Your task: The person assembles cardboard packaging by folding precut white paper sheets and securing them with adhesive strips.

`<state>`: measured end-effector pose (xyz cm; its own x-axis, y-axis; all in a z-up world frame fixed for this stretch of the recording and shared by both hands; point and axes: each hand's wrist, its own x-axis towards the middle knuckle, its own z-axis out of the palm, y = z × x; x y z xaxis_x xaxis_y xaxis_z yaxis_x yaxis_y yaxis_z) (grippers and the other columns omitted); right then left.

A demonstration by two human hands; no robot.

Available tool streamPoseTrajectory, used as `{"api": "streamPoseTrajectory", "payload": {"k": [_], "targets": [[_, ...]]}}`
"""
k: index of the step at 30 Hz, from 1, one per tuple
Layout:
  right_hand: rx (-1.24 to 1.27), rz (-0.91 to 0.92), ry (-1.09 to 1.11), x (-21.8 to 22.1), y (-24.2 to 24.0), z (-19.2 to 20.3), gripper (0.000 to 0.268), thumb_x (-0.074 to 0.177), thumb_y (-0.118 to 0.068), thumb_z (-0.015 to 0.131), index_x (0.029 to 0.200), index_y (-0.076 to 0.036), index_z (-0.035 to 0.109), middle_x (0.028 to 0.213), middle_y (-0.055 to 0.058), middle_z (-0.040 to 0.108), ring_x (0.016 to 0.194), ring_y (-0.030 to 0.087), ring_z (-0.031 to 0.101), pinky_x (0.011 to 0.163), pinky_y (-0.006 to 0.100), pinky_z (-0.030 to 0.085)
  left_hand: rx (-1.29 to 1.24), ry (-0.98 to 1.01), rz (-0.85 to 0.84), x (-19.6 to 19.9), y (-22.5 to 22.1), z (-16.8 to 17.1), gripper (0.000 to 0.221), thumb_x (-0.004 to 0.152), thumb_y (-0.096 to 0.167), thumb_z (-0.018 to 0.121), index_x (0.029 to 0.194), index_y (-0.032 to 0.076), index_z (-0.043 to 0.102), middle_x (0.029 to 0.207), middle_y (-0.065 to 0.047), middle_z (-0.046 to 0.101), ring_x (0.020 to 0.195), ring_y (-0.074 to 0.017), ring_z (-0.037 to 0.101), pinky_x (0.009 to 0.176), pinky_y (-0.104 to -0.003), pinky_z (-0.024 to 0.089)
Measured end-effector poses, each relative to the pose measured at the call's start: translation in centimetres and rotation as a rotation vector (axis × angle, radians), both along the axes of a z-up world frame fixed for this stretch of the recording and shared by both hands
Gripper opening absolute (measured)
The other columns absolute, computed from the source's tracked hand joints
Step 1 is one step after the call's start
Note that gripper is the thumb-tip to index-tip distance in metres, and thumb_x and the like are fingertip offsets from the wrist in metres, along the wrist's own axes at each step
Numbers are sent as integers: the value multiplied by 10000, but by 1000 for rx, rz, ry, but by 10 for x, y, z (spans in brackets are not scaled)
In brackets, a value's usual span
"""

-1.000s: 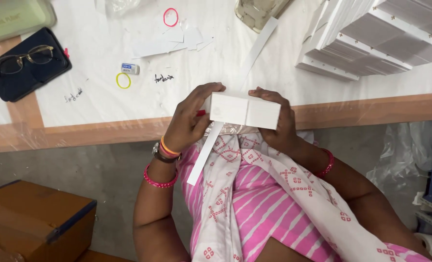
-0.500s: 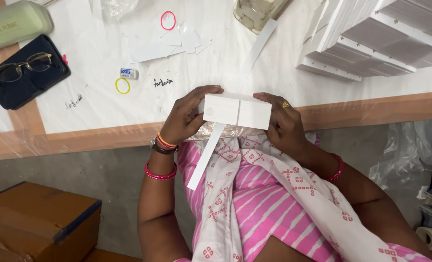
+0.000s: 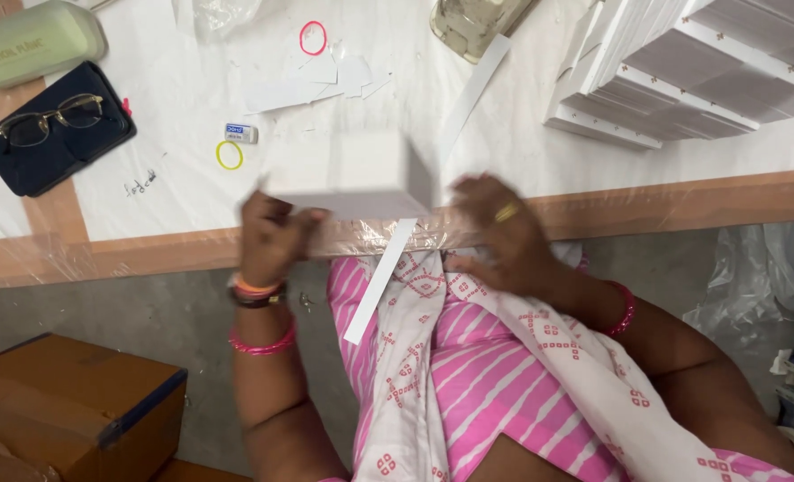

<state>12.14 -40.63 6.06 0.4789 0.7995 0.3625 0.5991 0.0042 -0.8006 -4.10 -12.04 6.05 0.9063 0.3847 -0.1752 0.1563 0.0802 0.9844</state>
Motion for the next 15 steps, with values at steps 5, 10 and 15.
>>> {"api": "streamPoseTrajectory", "payload": {"k": [5, 10, 15], "targets": [[-421, 371, -363, -37, 10, -12, 803, 853, -514, 674, 1437, 3, 483, 1540, 231, 426, 1426, 384, 387, 1179, 583, 239, -40, -28, -20, -16, 51, -36, 247, 961, 39, 790, 1098, -87, 628, 936, -107, 646, 839, -114, 607, 770, -263, 507], [-392, 402, -341, -44, 2, -18, 752, 891, -465, 673, 1446, 10, 494, 1552, 212, 420, 1460, 362, 379, 1216, 562, 253, -182, 115, -192, 52, 11, 18, 366, 890, 11, 748, 1221, -88, 628, 1020, -62, 708, 924, -82, 640, 835, -230, 516], [-93, 445, -338, -39, -36, -36, 415, 937, -287, 707, 1269, -42, 660, 1356, 149, 636, 1260, 279, 609, 1045, 467, 489, -259, 204, -312, 77, 8, 1, 435, 888, 31, 735, 1300, -83, 655, 1023, -27, 754, 923, -61, 655, 847, -211, 525]]}}
